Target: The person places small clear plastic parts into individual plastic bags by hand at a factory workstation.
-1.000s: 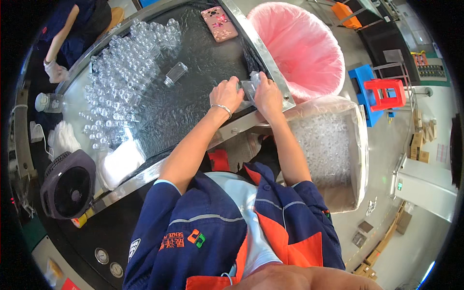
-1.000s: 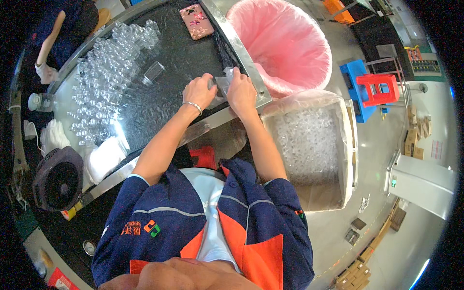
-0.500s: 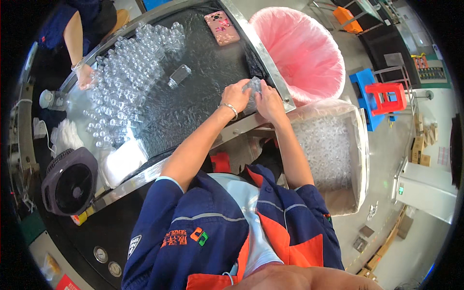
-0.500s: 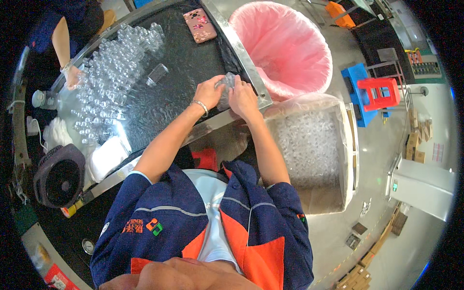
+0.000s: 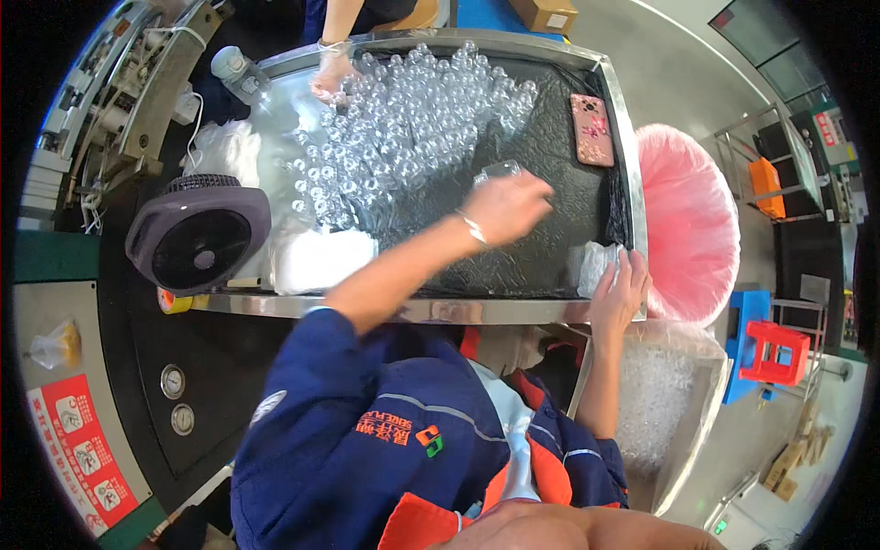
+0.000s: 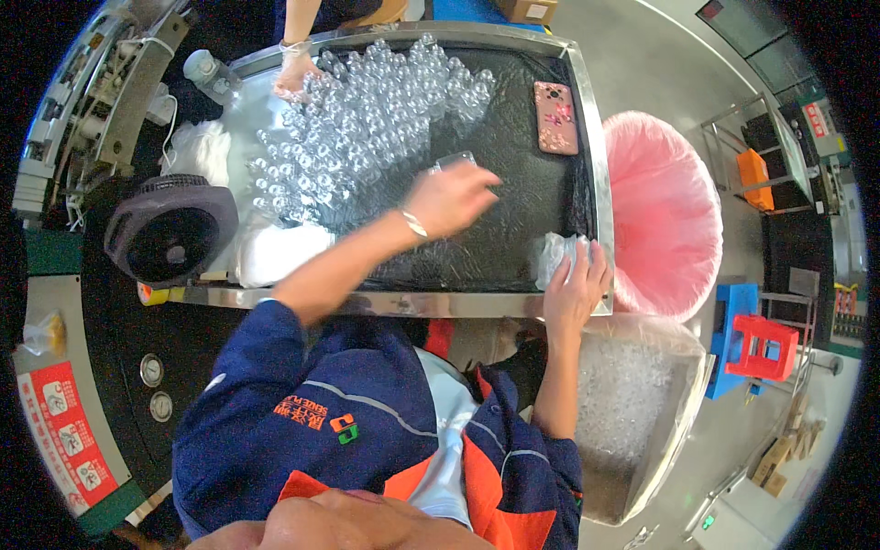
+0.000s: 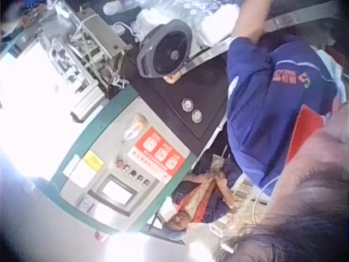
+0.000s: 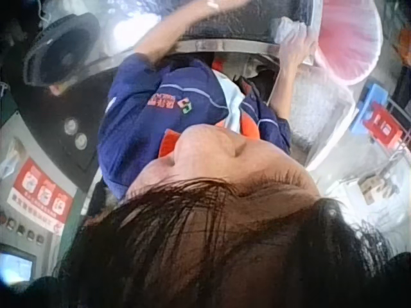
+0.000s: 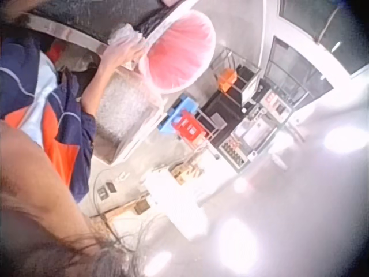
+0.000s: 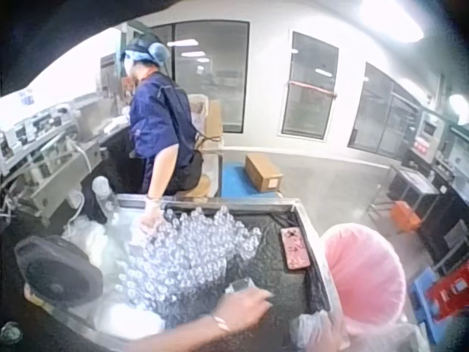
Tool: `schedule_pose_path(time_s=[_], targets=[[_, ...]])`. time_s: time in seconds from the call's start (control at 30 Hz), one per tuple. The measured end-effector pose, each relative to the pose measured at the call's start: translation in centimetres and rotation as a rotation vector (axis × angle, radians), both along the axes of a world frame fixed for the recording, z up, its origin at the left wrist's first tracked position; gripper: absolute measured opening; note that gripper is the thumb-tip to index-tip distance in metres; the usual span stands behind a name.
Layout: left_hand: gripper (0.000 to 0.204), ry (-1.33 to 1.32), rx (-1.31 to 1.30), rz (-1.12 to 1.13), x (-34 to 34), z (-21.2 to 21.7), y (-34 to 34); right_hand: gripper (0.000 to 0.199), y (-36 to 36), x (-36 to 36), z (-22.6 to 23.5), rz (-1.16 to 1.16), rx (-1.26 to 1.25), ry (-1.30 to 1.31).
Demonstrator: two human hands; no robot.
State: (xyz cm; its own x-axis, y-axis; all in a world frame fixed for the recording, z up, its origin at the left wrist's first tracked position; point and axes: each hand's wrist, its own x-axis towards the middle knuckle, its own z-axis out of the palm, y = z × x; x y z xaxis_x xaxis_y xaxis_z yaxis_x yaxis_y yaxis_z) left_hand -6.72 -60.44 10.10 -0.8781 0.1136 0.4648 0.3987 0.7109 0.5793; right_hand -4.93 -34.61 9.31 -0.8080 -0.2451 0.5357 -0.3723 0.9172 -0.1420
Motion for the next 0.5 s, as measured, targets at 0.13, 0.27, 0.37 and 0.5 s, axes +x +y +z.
schedule_pose_path(time_s=[0.13,0.27,0.37,0.5], targets=[[0.018,0.194,-0.283,0.323,-1.2,1.8,-17.5,0.028,-2.3,1.6,0.5,0.218,-0.197,0.006],[0.02,0.072,-0.461,0.584,-2.1,2.7,-27.7,0.024,-4.0,2.5,-1.6,0.275,-0.28,-0.037],[0.021,-0.159,-0.492,0.609,-2.7,1.7,-31.1,0.02,-4.5,2.7,-2.7,0.294,-0.263,-0.059],[0.017,-0.207,-0.494,0.406,-4.0,-0.9,-35.6,0.02,-4.9,2.4,-2.8,0.28,-0.291,-0.089]])
